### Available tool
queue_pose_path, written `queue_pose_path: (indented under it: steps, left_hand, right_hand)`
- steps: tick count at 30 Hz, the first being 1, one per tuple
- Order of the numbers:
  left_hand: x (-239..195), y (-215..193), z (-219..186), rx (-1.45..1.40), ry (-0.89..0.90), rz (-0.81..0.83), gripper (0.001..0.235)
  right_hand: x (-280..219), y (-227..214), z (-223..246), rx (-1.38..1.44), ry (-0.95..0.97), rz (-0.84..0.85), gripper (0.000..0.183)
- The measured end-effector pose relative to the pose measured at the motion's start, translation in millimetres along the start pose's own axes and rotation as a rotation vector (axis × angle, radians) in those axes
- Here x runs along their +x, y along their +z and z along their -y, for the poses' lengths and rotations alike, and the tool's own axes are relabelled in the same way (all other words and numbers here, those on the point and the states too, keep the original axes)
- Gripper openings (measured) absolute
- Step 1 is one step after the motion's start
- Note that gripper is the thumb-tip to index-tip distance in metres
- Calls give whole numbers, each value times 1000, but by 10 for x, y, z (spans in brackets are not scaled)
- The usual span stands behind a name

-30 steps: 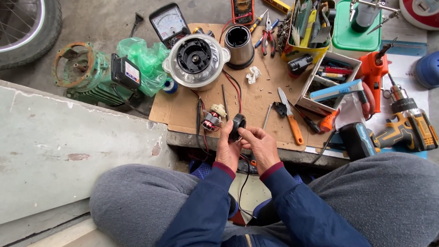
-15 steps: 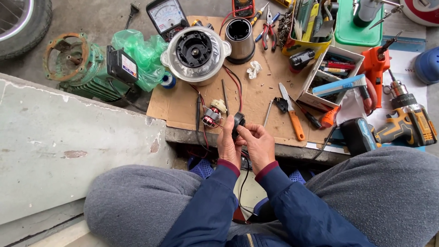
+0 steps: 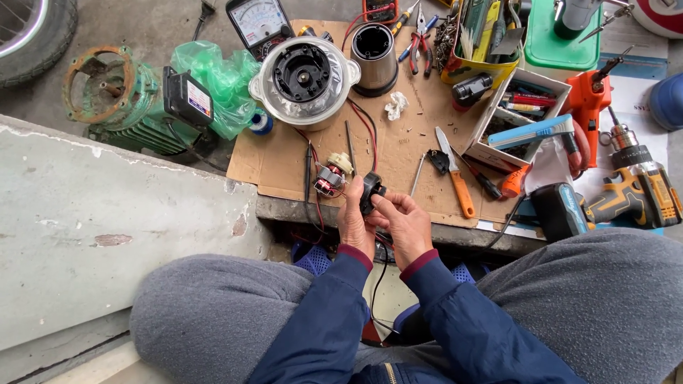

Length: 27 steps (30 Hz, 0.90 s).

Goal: The person sits on the ground and works on a small black electrical component, manipulating its internal parts with their hands. They repeatedly open and close the component's casing while handling wires and small internal pieces.

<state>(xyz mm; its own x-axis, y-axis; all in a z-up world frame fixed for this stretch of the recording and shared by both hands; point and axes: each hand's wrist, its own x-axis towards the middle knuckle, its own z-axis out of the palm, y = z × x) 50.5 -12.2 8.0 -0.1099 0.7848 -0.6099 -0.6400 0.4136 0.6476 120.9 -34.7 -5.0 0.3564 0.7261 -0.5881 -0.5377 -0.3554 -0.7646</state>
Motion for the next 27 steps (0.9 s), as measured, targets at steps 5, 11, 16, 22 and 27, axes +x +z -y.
queue_pose_path:
  steps: [5, 11, 16, 22, 27]
  left_hand:
    - [100, -65, 32, -1, -27, 35, 51]
    - [173, -121, 60, 19, -34, 60, 52]
    - [130, -94, 61, 16, 6, 77, 47]
    - [201, -119, 110, 36, 44, 119, 44]
    - [294, -155, 88, 76, 120, 82, 44]
  right_hand:
    - [14, -35, 48, 16, 16, 22, 41]
    - [11, -41, 56, 40, 20, 35, 40]
    - [28, -66, 59, 69, 31, 52, 37]
    - [77, -99, 20, 87, 41, 76, 37]
    - [122, -83, -52, 83, 60, 115, 33]
